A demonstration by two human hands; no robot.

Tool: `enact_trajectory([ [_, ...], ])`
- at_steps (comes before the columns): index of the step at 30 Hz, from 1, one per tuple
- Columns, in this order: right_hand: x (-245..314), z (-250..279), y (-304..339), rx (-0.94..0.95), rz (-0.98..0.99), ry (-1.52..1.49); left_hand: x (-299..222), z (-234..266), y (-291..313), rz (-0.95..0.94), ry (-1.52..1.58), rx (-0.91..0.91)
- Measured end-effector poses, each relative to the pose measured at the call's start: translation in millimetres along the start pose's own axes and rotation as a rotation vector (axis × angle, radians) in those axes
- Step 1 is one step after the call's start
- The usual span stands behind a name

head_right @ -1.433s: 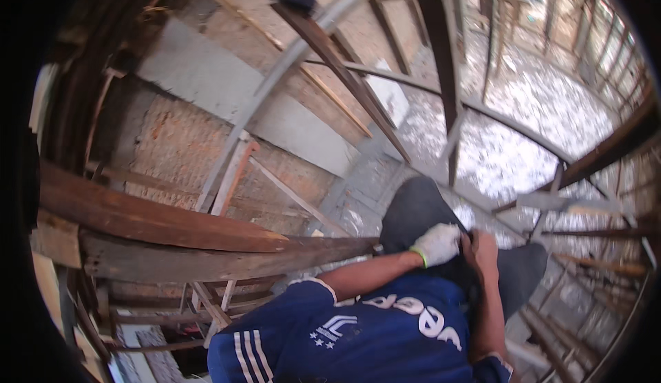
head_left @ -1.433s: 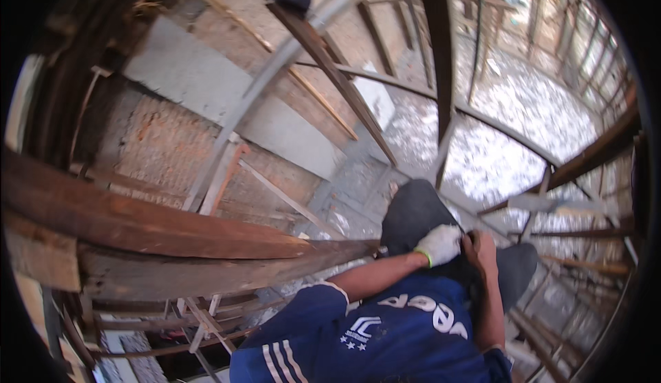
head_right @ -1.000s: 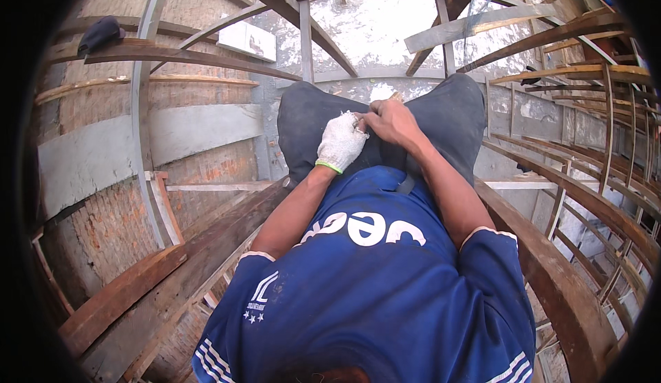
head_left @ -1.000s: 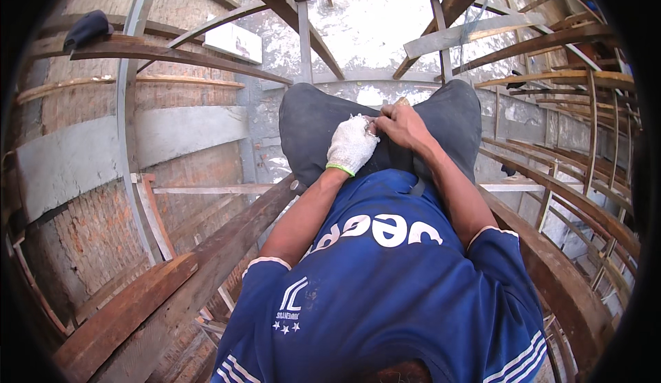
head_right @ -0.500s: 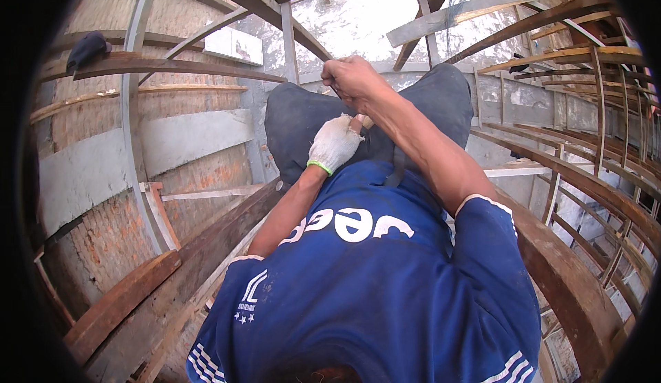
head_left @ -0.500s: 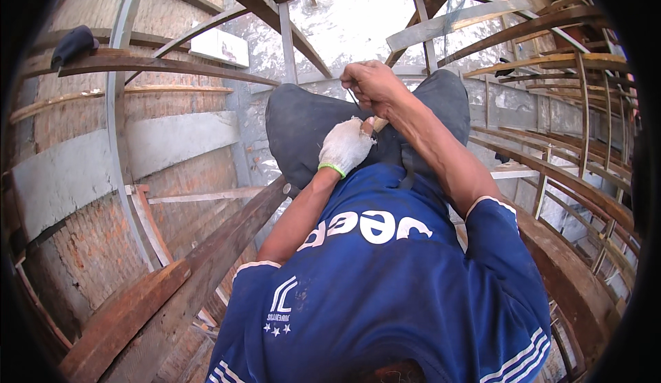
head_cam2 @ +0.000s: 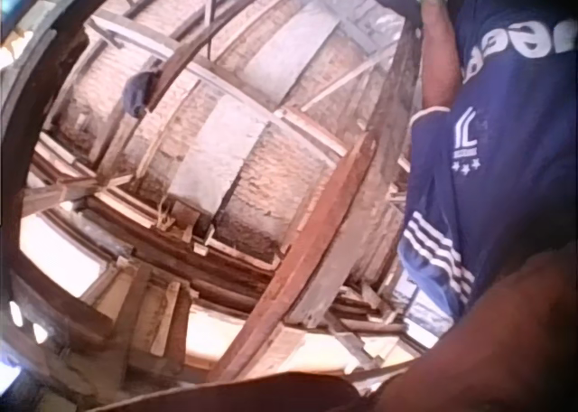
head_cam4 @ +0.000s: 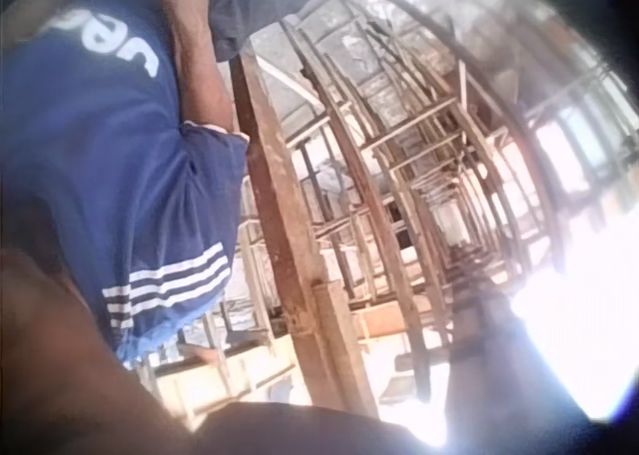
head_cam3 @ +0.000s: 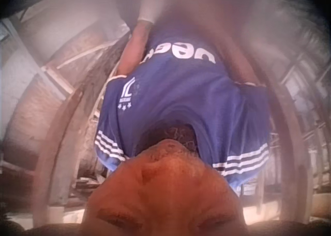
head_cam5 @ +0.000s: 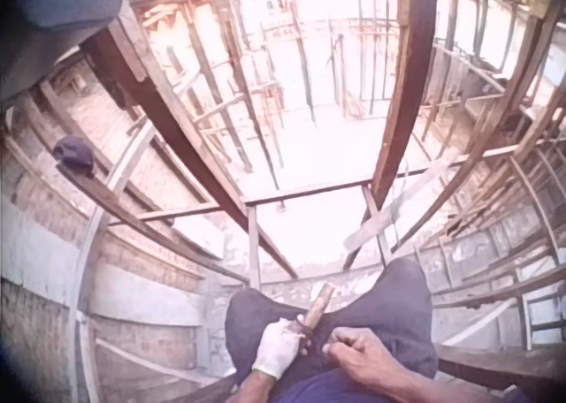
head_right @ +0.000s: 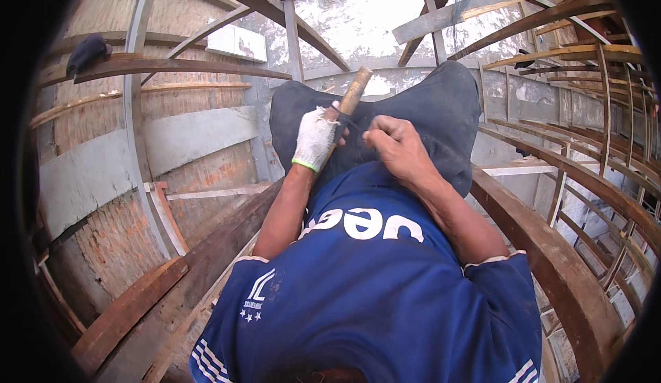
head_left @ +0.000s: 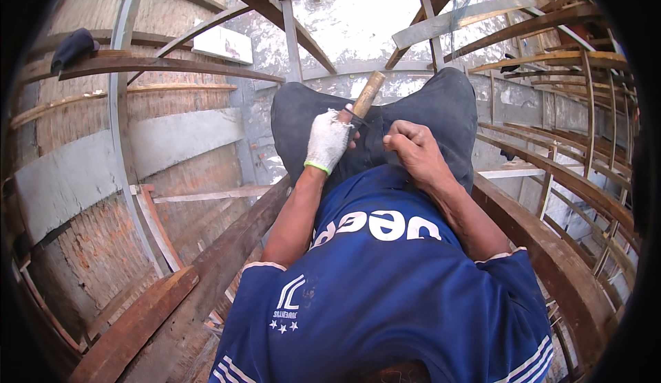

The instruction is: The person shaves a wooden stick using a knife and then fits the sharpened end into a metal tube.

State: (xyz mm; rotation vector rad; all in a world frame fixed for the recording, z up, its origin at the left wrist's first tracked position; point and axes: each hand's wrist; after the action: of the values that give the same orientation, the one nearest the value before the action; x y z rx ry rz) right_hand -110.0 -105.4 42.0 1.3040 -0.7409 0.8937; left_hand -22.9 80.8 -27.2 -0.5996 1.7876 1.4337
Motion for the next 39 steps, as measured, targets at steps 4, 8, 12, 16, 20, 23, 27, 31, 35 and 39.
enact_trajectory([
  [4, -30.6, 12.4, -0.7, -0.013, -0.12, -0.05, -6.1, 11.3, 14.3, -0.031, 0.19, 0.108],
  [8, -50.1, 20.0, -25.7, -0.015, 0.015, 0.077, -30.6, 3.7, 40.8, -0.074, 0.194, 0.134],
  [12, -26.6, 10.3, -23.5, 0.135, 0.055, 0.153, -29.6, 14.4, 63.1, -0.179, 0.212, 0.193],
  [16, -15.9, 1.6, -14.5, 0.248, 0.093, 0.006, -24.2, 24.9, 74.0, -0.383, -0.04, 0.343],
  [20, -14.5, 7.9, -10.5, 0.388, 0.33, 0.214, -39.1, 21.2, 97.6, -0.506, -0.162, 0.436],
  [23, 17.2, 6.2, 7.2, 0.47, 0.178, 0.139, -28.5, 21.0, 110.5, -0.568, -0.134, 0.486],
  [27, 40.9, 11.9, 15.3, 0.331, 0.579, 0.395, -16.9, 15.4, 128.4, -0.592, -0.025, 0.405],
  [31, 44.3, 10.6, 15.2, 0.398, 0.699, 0.414, -26.4, 21.2, 126.3, -0.469, -0.127, 0.573],
  [35, 51.2, 11.6, 8.3, 0.508, 0.803, 0.401, -23.7, 24.2, 117.1, -0.436, -0.138, 0.645],
  [39, 52.2, 5.6, -0.7, 0.556, 0.899, 0.346, -33.4, 27.7, 106.4, -0.338, -0.161, 0.772],
])
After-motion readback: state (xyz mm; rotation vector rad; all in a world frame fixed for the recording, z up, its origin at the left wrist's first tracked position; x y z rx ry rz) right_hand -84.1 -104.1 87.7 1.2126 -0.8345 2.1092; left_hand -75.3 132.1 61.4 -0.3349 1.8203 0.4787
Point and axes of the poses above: each hand's wrist, its own y-axis away from the middle knuckle, its own z-axis out of the back of the hand, x = y × z, and after that the axes turned 14 degrees about y, right-handed
